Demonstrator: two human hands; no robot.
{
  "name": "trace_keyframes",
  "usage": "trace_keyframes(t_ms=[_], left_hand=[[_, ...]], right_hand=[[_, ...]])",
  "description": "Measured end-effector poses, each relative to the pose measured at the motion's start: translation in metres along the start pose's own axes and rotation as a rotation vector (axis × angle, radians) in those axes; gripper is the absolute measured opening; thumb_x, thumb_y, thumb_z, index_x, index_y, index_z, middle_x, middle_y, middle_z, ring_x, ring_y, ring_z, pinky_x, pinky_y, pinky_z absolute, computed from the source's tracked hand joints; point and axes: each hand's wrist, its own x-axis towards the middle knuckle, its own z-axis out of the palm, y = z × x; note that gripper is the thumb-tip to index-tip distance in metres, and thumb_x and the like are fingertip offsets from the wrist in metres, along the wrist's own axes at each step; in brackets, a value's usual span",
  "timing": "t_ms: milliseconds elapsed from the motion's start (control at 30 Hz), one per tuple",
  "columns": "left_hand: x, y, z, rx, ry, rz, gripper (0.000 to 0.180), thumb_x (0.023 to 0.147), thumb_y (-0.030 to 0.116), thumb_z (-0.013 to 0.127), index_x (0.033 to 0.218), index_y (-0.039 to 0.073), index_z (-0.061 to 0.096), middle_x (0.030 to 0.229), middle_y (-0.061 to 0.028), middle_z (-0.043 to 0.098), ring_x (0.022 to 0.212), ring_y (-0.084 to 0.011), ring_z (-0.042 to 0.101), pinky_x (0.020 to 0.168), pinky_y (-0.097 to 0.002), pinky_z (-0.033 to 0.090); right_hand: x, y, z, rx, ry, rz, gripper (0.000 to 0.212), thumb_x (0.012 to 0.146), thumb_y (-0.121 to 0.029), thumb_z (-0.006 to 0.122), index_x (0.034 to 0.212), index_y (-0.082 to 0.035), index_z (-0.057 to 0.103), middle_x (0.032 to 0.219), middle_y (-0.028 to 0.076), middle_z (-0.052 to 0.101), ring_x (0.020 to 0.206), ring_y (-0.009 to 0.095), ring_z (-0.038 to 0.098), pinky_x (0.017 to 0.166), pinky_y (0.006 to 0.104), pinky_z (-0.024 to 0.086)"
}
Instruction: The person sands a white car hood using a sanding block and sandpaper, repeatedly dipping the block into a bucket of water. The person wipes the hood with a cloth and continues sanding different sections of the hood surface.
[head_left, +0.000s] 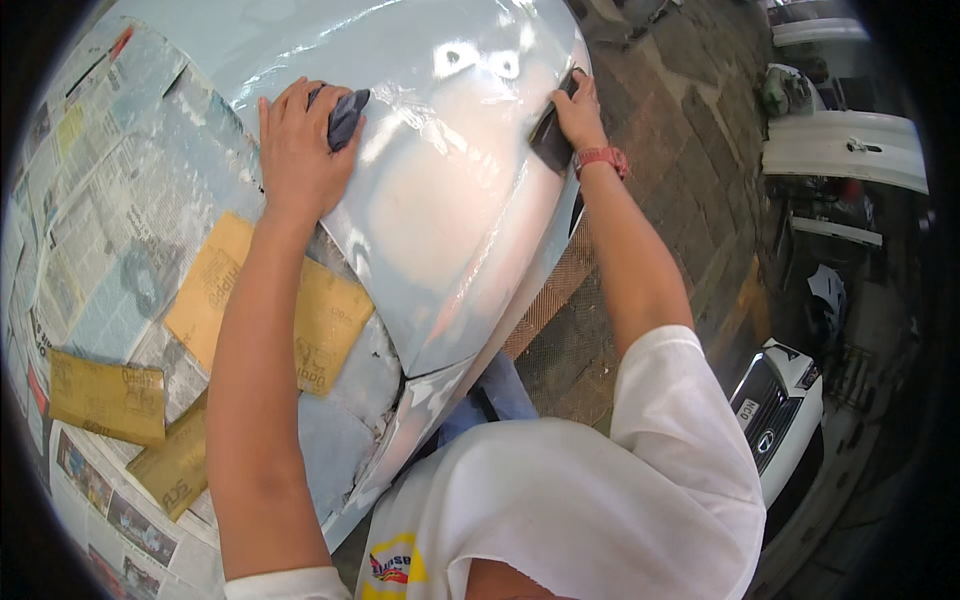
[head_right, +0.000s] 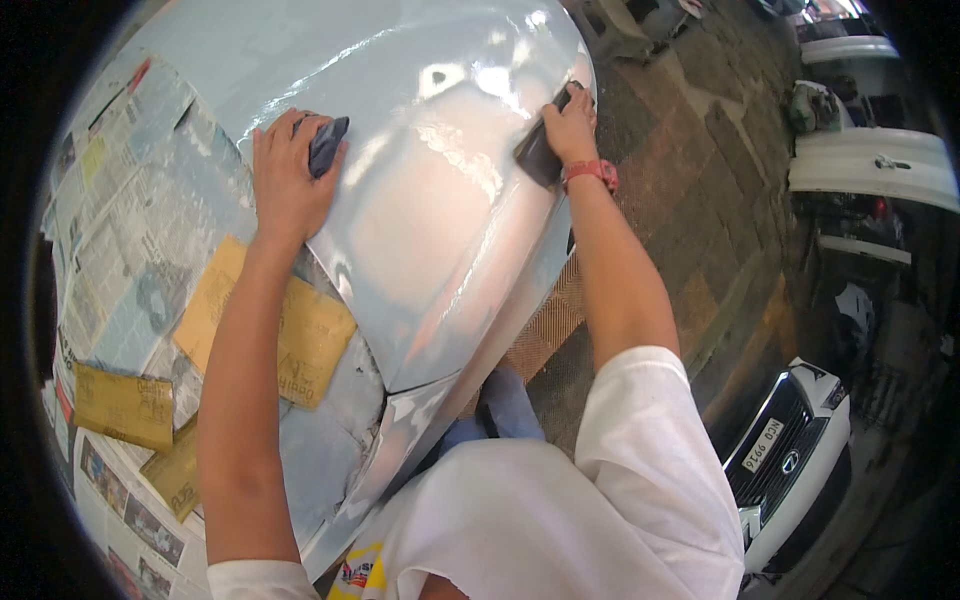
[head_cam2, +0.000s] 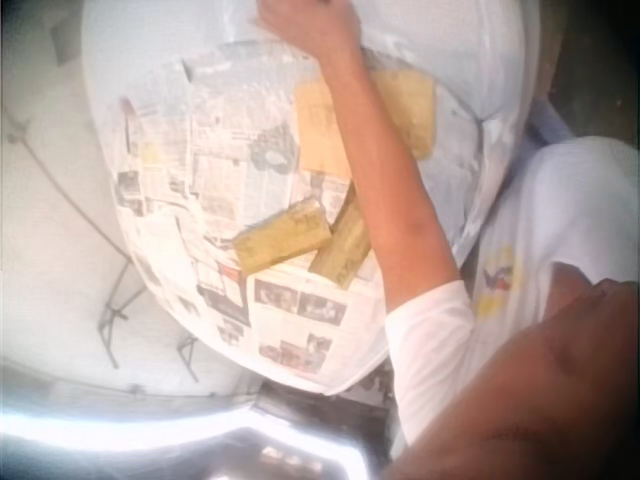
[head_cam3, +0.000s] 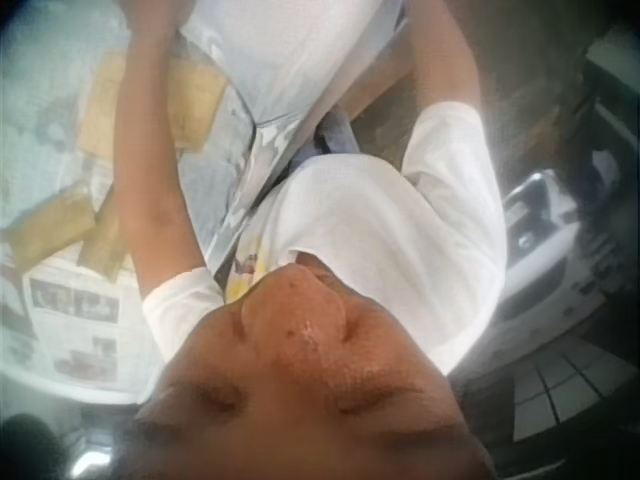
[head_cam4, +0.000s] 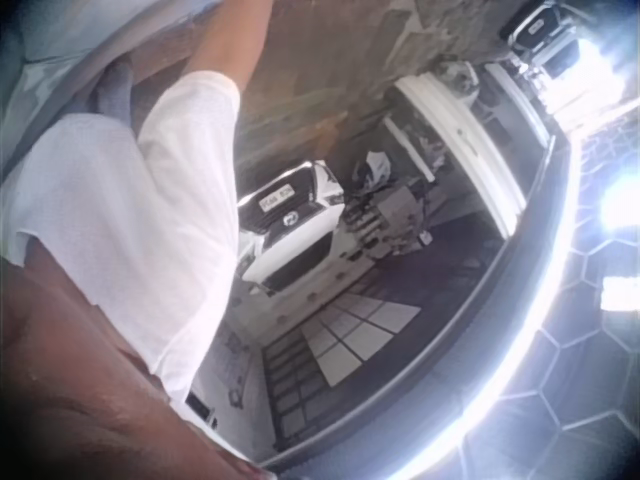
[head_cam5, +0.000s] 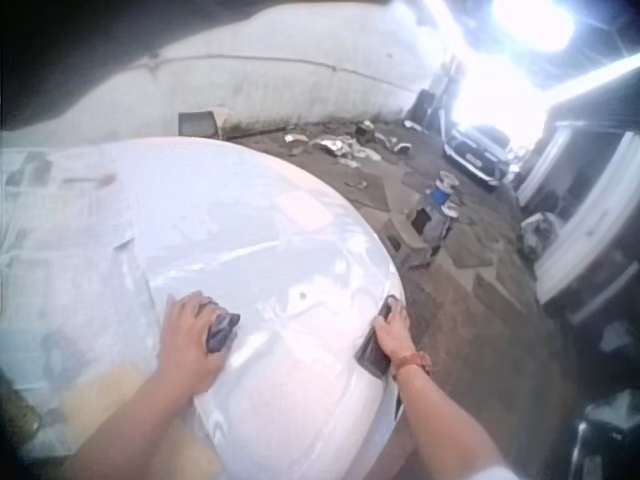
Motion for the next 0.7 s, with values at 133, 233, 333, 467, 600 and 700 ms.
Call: trace_keyframes(t_ms=[133, 233, 333, 467, 600, 700], left_hand=[[-0.006, -0.017, -0.013, 0.065, 0.038, -0.008, 0.034, 0.099, 0.031, 0.078, 0.129, 0.015, 0.072, 0.137, -0.0112, 0.067, 0.144, -0.038, 0.055, 0.128, -0.0673, 0.03], [-0.006, -0.015, -0.009, 0.078, 0.063, 0.017, 0.034, 0.099, 0.031, 0.078, 0.128, 0.015, 0.072, 0.136, -0.0115, 0.067, 0.141, -0.0378, 0.057, 0.127, -0.0676, 0.03], [0.002, -0.01, -0.007, 0.058, 0.069, 0.046, 0.034, 0.099, 0.032, 0.078, 0.128, 0.015, 0.072, 0.136, -0.0111, 0.067, 0.137, -0.0366, 0.058, 0.126, -0.0661, 0.031], [0.003, -0.003, 0.0, -0.009, 0.005, 0.012, 0.033, 0.1, 0.034, 0.076, 0.128, 0.016, 0.073, 0.135, -0.0102, 0.068, 0.134, -0.0351, 0.06, 0.124, -0.0613, 0.035], [-0.005, -0.021, -0.005, 0.112, 0.031, 0.024, 0.035, 0.101, 0.036, 0.074, 0.13, 0.016, 0.072, 0.136, -0.0108, 0.067, 0.131, -0.035, 0.061, 0.12, -0.0572, 0.038], [0.002, -0.024, -0.003, 0.122, 0.016, 0.01, 0.035, 0.101, 0.036, 0.074, 0.13, 0.015, 0.071, 0.138, -0.0117, 0.067, 0.13, -0.0351, 0.062, 0.12, -0.0564, 0.038]], right_hand=[[-0.178, -0.146, 0.028, -0.024, -0.088, -0.233, 0.071, 0.097, -0.018, 0.067, 0.157, 0.01, 0.041, 0.169, 0.04, 0.03, 0.161, 0.059, 0.02, 0.135, 0.066, 0.015], [-0.24, -0.179, 0.011, 0.006, -0.132, -0.301, 0.07, 0.098, -0.018, 0.065, 0.157, 0.011, 0.04, 0.171, 0.042, 0.026, 0.163, 0.058, 0.02, 0.135, 0.0645, 0.014], [-0.142, -0.111, 0.004, 0.031, -0.032, -0.094, 0.071, 0.099, -0.02, 0.062, 0.157, 0.013, 0.04, 0.171, 0.041, 0.026, 0.163, 0.057, 0.022, 0.136, 0.0625, 0.014], [-0.073, -0.068, -0.005, -0.106, 0.028, 0.059, 0.071, 0.1, -0.02, 0.061, 0.159, 0.014, 0.038, 0.169, 0.042, 0.031, 0.162, 0.056, 0.024, 0.136, 0.0619, 0.014], [-0.219, -0.18, 0.032, -0.018, -0.049, -0.186, 0.071, 0.098, -0.016, 0.065, 0.156, 0.015, 0.039, 0.167, 0.045, 0.027, 0.159, 0.063, 0.022, 0.134, 0.0666, 0.015], [-0.261, -0.199, 0.016, 0.039, -0.073, -0.323, 0.068, 0.096, -0.015, 0.066, 0.155, 0.012, 0.042, 0.168, 0.043, 0.027, 0.157, 0.065, 0.022, 0.133, 0.0681, 0.018]])
